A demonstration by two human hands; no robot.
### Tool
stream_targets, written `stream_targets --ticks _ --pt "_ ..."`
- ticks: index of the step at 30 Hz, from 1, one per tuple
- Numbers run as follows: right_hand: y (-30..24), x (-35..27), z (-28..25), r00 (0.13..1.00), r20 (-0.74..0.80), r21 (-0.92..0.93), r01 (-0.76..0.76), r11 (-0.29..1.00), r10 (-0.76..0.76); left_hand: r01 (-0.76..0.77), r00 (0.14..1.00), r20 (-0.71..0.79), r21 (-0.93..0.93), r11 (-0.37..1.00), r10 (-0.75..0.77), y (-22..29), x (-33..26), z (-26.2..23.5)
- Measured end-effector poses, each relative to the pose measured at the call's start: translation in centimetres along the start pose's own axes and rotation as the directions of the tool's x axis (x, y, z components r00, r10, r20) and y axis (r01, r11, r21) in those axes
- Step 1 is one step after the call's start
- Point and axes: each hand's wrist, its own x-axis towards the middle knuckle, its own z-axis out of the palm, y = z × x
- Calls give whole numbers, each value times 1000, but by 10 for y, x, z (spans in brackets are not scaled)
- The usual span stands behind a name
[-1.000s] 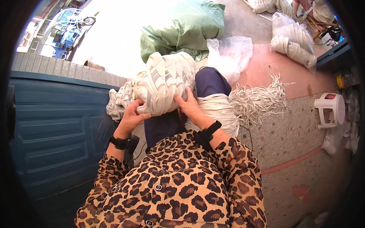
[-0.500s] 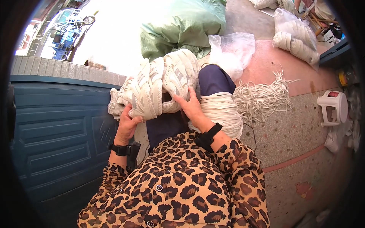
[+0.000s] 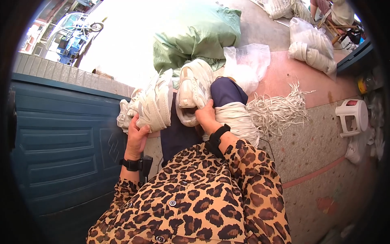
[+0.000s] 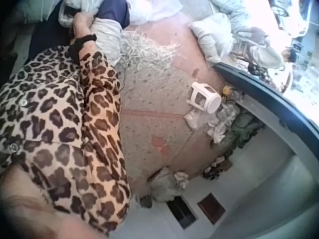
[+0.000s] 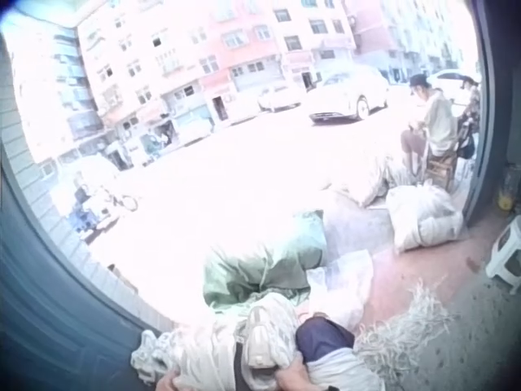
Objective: Lacing several pairs of white shoes in a shoe manufacturing environment.
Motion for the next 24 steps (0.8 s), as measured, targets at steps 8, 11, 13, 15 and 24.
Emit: stream_targets --ticks 8,11,13,15,24 --pt "-59 -6 -35 949 158 95 -290 952 273 -75 994 -85 -112 991 66 -5 -4 -8" --pt "-63 -33 -44 913 361 293 -305 906 191 -98 989 -124 -114 989 84 -5 -3 -5" --pt "-63 -49 -69 876 459 513 -130 848 -144 -105 988 -127 -91 990 93 -4 -6 -6" --pt "-65 -57 -101 870 453 572 -118 812 -193 -120 985 -135 -69 990 110 -1 -10 -8" --pt "-48 -65 -178 950 264 754 -96 650 -166 -460 886 454 836 299 92 -56 42 55"
